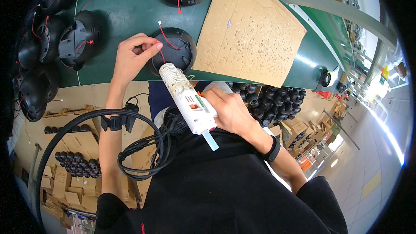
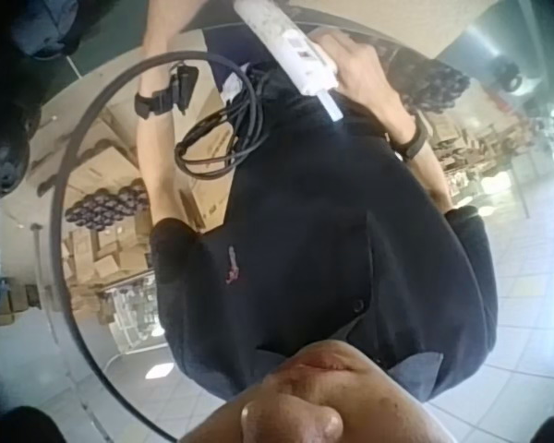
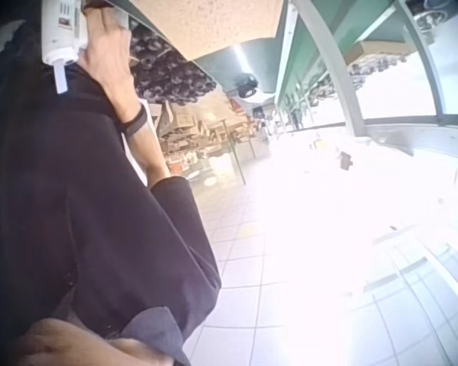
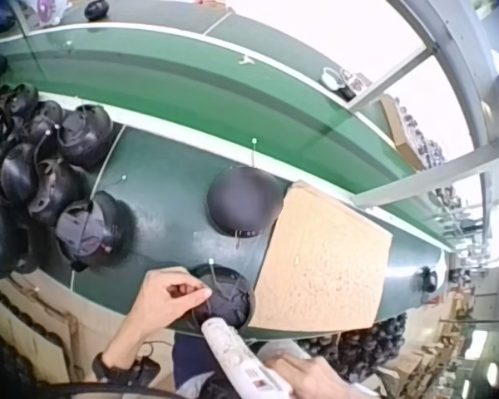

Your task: Assembling black plastic housings using a hot glue gun and organizing wiring.

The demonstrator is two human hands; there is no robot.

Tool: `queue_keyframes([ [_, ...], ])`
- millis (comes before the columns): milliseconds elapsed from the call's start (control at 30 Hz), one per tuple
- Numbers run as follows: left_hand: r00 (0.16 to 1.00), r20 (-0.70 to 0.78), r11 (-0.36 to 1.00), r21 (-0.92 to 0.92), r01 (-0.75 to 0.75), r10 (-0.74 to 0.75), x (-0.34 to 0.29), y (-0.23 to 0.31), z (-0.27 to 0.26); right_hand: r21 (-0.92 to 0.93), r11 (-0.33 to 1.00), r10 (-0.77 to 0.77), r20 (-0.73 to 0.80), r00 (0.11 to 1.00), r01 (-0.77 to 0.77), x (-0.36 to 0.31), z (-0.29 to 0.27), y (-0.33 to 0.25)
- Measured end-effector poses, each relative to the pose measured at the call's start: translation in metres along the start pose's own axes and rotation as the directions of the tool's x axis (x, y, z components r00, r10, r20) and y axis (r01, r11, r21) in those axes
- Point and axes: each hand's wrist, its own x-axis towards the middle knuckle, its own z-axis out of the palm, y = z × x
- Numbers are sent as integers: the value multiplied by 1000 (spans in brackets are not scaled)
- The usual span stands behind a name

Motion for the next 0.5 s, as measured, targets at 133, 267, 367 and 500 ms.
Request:
queue_keyframes([
  [133,999,-28,999,-23,25,-26,-6,3,-2,22,1000,11,1,1000,-11,0,-2,-2],
  [267,999,-39,999,-50,-7,5,-17,0,-10,19,1000,-7,-36,999,8,-1,-5,-2],
  [367,999,-42,999,-33,15,-16,-28,-2,-16,4,1000,-2,-55,998,2,-3,-6,-2],
  [500,998,-56,998,-52,-19,16,-44,-8,-20,22,1000,-8,-64,998,10,-2,-3,0],
])
